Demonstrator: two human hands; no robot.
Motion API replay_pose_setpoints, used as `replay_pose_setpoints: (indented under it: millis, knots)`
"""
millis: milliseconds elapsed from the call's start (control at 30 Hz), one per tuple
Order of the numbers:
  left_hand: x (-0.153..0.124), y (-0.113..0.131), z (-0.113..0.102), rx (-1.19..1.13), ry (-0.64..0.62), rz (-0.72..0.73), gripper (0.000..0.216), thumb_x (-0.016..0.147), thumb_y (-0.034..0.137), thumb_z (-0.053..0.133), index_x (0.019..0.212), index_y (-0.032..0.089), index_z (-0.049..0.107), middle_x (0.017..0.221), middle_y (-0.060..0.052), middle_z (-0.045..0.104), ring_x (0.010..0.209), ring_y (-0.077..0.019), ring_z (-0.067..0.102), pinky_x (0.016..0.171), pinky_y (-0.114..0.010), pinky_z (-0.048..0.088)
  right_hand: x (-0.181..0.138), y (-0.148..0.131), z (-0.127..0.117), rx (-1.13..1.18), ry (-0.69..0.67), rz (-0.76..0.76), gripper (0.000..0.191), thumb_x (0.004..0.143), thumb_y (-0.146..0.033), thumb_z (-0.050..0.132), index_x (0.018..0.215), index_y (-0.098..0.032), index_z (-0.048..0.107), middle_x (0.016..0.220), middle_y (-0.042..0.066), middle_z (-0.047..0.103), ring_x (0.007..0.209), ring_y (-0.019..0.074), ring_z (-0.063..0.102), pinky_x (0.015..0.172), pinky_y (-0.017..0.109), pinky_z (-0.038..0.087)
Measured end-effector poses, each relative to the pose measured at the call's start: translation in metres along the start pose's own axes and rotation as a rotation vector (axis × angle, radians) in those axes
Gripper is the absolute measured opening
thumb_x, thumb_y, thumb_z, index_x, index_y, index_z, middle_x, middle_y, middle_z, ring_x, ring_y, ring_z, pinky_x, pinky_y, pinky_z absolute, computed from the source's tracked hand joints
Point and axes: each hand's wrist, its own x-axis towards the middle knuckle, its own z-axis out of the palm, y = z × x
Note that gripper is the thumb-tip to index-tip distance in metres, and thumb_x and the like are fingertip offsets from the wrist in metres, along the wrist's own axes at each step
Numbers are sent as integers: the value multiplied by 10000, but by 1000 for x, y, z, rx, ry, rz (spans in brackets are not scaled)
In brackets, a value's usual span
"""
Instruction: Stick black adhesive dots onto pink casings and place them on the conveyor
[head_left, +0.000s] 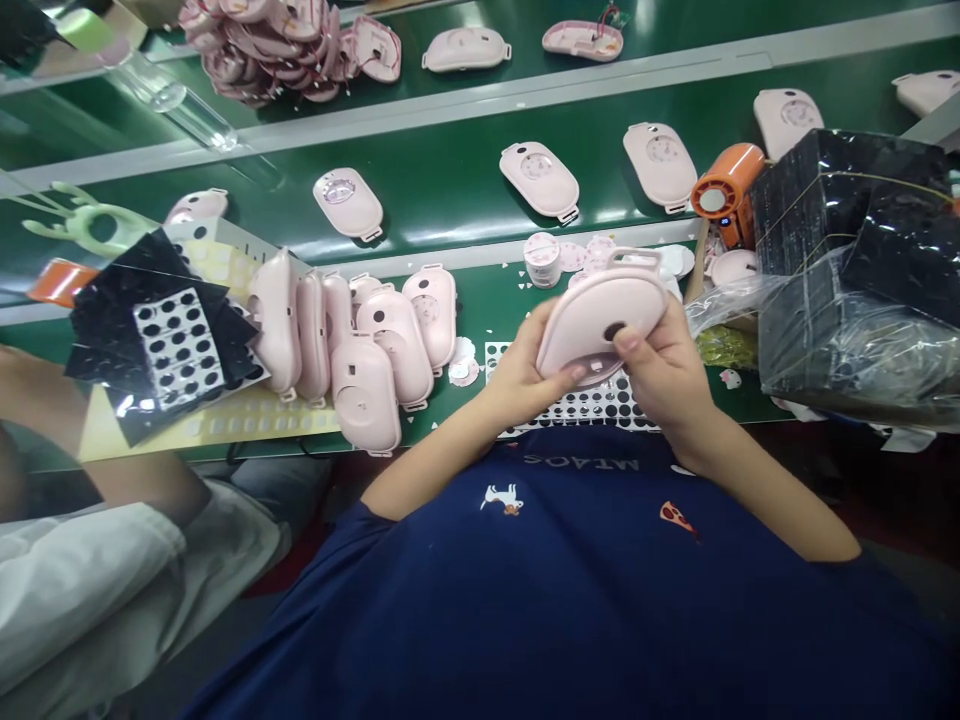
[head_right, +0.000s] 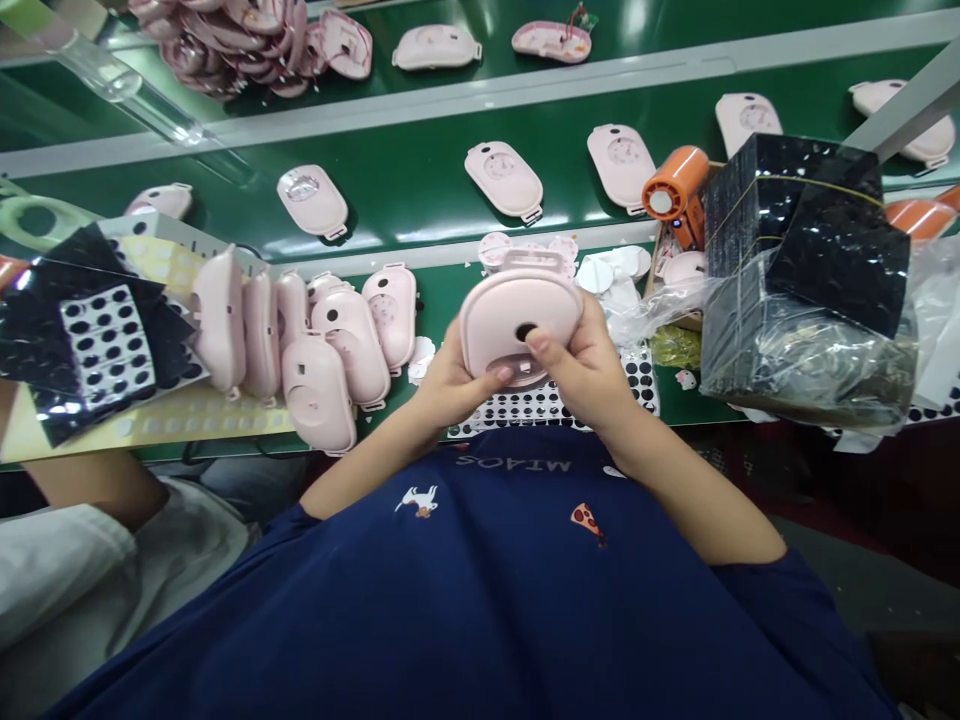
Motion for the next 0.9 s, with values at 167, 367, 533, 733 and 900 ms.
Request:
replay_pose_setpoints:
  millis: [167, 367, 533, 733, 900]
  knots:
    - [-12, -32, -17, -243, 280, -221, 649, 813, 652, 714, 1313, 272, 552, 1198, -82, 691, 1093, -270, 688, 958, -427, 575, 15, 1, -39, -562, -107, -107, 420, 943, -471, 591, 1306, -259, 595, 1309, 106, 600, 1249, 312, 551, 1050, 519, 477]
    - [-37, -54, -26, -373, 335, -340, 739, 779, 631, 734, 1389, 273, 522, 1163, -94, 733, 1124, -279, 698, 989, -428, 567, 4, 36, -33, -847, -567, 33, 229, 921, -188, 526, 1001, -207, 739, 1021, 103, 735, 968, 277, 665, 862, 436, 535]
    - [-57, -64, 3, -621, 389, -567, 766, 658, 577, 852, 1285, 235, 576, 1068, -83, 749, 945, -252, 727, 873, -400, 593, 31, 63, -1, -1038, -299, -97, 370, 945, -149, 506, 1280, -155, 662, 1295, 152, 671, 1194, 307, 584, 1003, 455, 464]
    - [-58, -53, 5, -787, 513, -682, 814, 512, 475, 958, 1204, 236, 602, 994, -28, 739, 899, -218, 706, 920, -387, 560, 64, 81, 10, -1207, -345, -52, 300, 959, -156, 457, 1035, -109, 744, 1006, 175, 740, 951, 284, 650, 814, 392, 463]
    - [-49, -29, -3, -824, 444, -704, 760, 569, 440, 928, 1217, 222, 595, 1102, -55, 731, 1061, -270, 687, 1017, -428, 515, 58, 69, -7, -1045, -88, -242, 332, 965, -162, 432, 1090, -172, 739, 1006, 110, 775, 955, 249, 699, 832, 391, 516]
